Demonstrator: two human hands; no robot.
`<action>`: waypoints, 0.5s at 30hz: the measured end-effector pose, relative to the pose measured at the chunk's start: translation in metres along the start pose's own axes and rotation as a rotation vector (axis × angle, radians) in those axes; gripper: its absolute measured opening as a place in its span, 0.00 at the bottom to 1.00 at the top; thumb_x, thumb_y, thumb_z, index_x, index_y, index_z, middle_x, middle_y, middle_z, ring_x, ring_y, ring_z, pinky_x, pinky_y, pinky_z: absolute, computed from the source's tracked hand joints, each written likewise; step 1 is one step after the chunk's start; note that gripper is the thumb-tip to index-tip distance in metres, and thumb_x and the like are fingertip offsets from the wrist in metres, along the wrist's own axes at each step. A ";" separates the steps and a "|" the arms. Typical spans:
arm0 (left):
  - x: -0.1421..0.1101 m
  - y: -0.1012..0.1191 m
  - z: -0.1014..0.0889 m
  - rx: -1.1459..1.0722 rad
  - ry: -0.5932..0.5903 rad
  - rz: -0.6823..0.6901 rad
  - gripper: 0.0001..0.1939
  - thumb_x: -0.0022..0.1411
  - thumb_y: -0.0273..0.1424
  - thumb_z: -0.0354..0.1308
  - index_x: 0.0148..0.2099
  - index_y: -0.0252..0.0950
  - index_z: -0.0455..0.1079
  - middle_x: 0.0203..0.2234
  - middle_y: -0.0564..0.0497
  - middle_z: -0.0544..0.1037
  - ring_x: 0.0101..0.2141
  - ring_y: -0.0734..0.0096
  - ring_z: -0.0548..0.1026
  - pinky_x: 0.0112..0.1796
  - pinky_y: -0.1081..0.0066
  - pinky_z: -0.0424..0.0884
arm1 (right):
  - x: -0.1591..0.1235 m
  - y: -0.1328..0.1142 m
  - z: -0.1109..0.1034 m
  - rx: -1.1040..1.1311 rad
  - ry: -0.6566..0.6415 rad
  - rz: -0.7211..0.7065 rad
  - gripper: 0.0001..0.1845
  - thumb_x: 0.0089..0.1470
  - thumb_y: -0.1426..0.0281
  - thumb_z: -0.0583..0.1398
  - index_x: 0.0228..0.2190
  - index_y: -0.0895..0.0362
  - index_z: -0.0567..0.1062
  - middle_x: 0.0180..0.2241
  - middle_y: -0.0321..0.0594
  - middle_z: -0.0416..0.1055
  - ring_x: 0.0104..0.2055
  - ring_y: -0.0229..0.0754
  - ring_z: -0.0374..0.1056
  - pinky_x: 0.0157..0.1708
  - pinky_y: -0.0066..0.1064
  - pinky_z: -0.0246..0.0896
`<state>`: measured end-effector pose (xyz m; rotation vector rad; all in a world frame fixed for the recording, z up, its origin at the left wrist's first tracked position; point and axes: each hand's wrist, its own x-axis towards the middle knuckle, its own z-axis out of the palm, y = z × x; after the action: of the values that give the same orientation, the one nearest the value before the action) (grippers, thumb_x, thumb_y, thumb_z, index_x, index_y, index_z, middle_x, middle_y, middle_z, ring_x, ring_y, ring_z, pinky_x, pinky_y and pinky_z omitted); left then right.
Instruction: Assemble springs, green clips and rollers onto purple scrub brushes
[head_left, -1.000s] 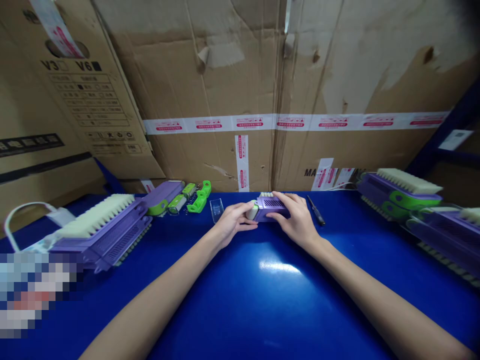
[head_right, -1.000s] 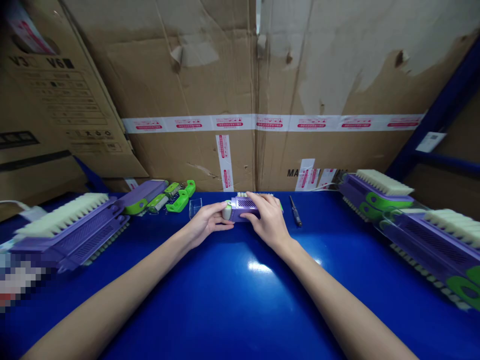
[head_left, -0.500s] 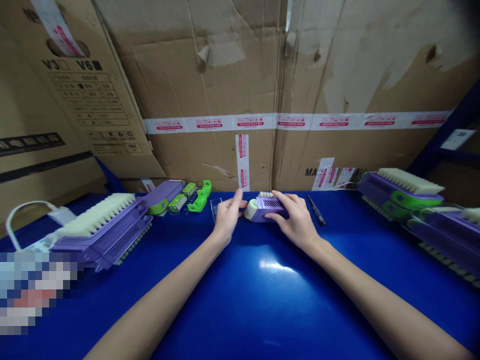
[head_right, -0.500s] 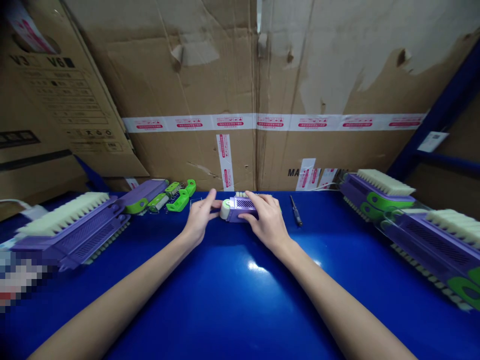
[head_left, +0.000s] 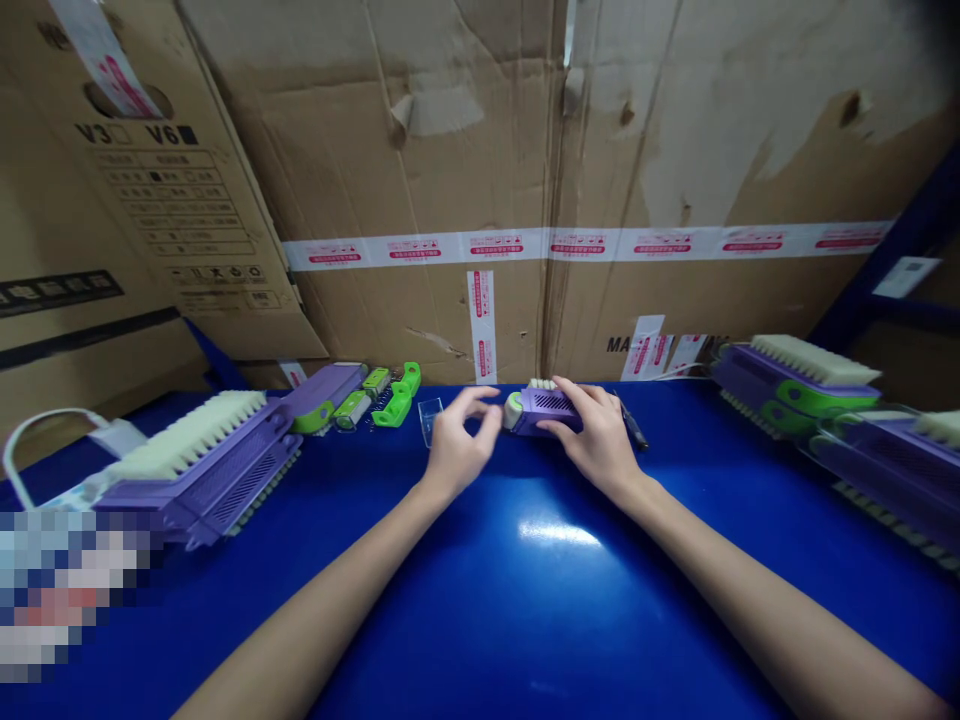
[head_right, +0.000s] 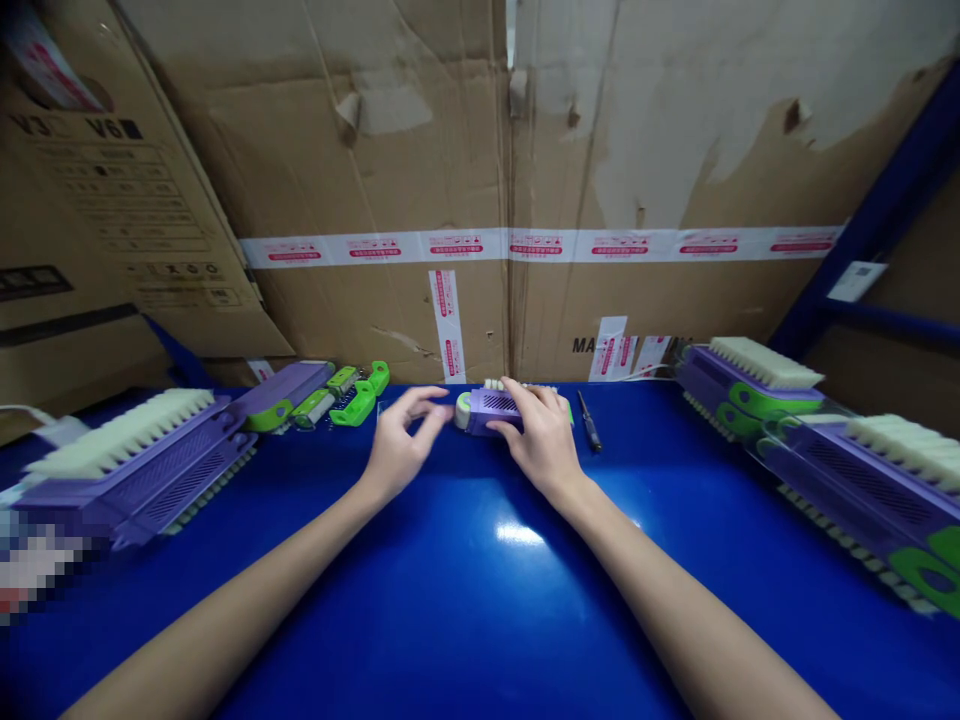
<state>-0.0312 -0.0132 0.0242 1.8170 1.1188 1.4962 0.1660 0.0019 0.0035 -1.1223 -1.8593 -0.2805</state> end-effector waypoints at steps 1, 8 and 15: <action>0.002 0.000 -0.002 0.010 0.076 -0.018 0.10 0.59 0.36 0.54 0.40 0.36 0.67 0.21 0.55 0.72 0.25 0.73 0.72 0.33 0.73 0.69 | 0.000 0.001 0.000 -0.008 0.011 0.011 0.27 0.52 0.62 0.60 0.54 0.53 0.64 0.44 0.48 0.72 0.46 0.54 0.65 0.45 0.46 0.58; 0.006 -0.008 -0.006 0.014 0.098 -0.042 0.08 0.58 0.37 0.54 0.36 0.38 0.63 0.18 0.58 0.66 0.20 0.76 0.67 0.25 0.76 0.65 | 0.001 0.003 -0.001 -0.022 0.038 0.027 0.27 0.52 0.62 0.61 0.53 0.54 0.65 0.43 0.49 0.72 0.44 0.53 0.66 0.44 0.46 0.58; -0.002 -0.005 0.002 0.071 -0.239 0.083 0.26 0.57 0.27 0.54 0.58 0.38 0.57 0.52 0.44 0.70 0.53 0.64 0.67 0.52 0.63 0.62 | -0.002 -0.001 0.001 -0.035 -0.034 -0.062 0.29 0.51 0.65 0.62 0.54 0.55 0.64 0.45 0.50 0.72 0.47 0.53 0.65 0.46 0.45 0.58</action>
<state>-0.0309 -0.0121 0.0184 2.0507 1.0013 1.2564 0.1647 0.0003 0.0016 -1.1002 -1.9281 -0.3328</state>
